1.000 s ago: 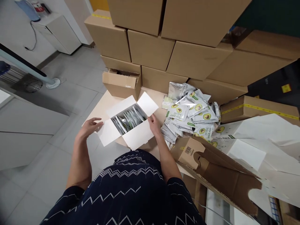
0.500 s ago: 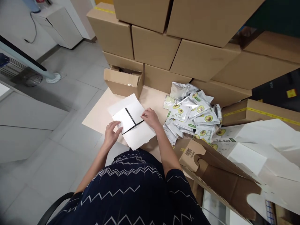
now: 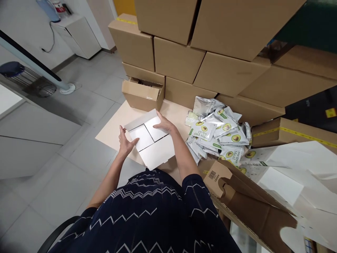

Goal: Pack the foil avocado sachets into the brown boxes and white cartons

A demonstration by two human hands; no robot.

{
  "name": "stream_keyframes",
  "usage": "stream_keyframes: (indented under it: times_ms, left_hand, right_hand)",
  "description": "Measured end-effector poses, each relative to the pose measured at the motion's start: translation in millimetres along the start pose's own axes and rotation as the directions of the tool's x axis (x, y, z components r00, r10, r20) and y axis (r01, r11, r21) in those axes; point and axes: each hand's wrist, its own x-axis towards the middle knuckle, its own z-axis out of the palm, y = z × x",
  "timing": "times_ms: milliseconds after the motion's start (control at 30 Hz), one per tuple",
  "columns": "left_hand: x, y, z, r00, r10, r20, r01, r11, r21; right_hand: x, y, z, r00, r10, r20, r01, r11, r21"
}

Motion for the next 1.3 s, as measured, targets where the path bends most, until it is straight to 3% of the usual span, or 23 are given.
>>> stream_keyframes:
  times_ms: [100, 200, 400, 467, 700, 800, 967, 1067, 1167, 1233, 1300]
  left_hand:
    - [-4.6, -9.0, -2.7, 0.98, 0.199, 0.0, -0.198, 0.978, 0.063]
    - [-12.2, -16.7, -8.6, 0.924, 0.362, 0.123, -0.376, 0.918, 0.127]
    - [-34.5, -17.0, -23.4, 0.753, 0.479, 0.452, -0.606, 0.772, 0.192]
    - [-41.8, -12.9, -23.3, 0.72, 0.474, 0.507, -0.644, 0.729, 0.233]
    - [-45.2, -13.0, -12.4, 0.764, 0.503, 0.404, -0.606, 0.774, 0.181]
    - [-41.6, -12.1, -8.5, 0.827, 0.463, 0.318, -0.525, 0.839, 0.144]
    - [-40.5, 1.6, 8.8, 0.944, 0.324, 0.063, -0.328, 0.943, 0.059]
    - [-39.3, 8.9, 21.3, 0.978, 0.18, -0.104, -0.184, 0.982, -0.031]
    - [-35.4, 10.9, 29.7, 0.974, 0.022, -0.224, -0.06, 0.985, -0.163]
    - [-32.9, 8.1, 32.8, 0.967, -0.049, -0.248, -0.004, 0.978, -0.208]
    - [-32.7, 1.7, 34.9, 0.974, -0.119, -0.192, 0.075, 0.972, -0.224]
  right_hand:
    - [-9.4, 10.3, -3.1, 0.998, -0.025, -0.064, 0.03, 0.996, 0.089]
    - [-24.8, 16.4, -8.8, 0.993, -0.079, -0.092, 0.083, 0.996, 0.041]
    - [-50.0, 15.5, -8.7, 0.995, -0.041, -0.088, 0.037, 0.998, -0.041]
    - [-52.8, 13.5, -6.9, 0.995, -0.028, -0.097, 0.026, 0.999, -0.021]
    - [-48.4, 9.1, -20.7, 0.998, 0.066, -0.003, -0.065, 0.988, 0.138]
    - [-44.9, 8.6, -32.0, 0.986, 0.13, 0.103, -0.151, 0.963, 0.225]
    - [-45.0, 9.4, -38.8, 0.965, 0.19, 0.181, -0.241, 0.915, 0.323]
    - [-46.2, 11.0, -28.4, 0.98, 0.163, 0.111, -0.188, 0.944, 0.271]
    - [-44.5, 14.1, -9.1, 0.986, 0.132, -0.105, -0.108, 0.972, 0.208]
    - [-42.7, 16.8, 2.7, 0.949, 0.144, -0.279, -0.101, 0.982, 0.161]
    - [-42.0, 19.7, 9.4, 0.934, 0.171, -0.313, -0.129, 0.98, 0.15]
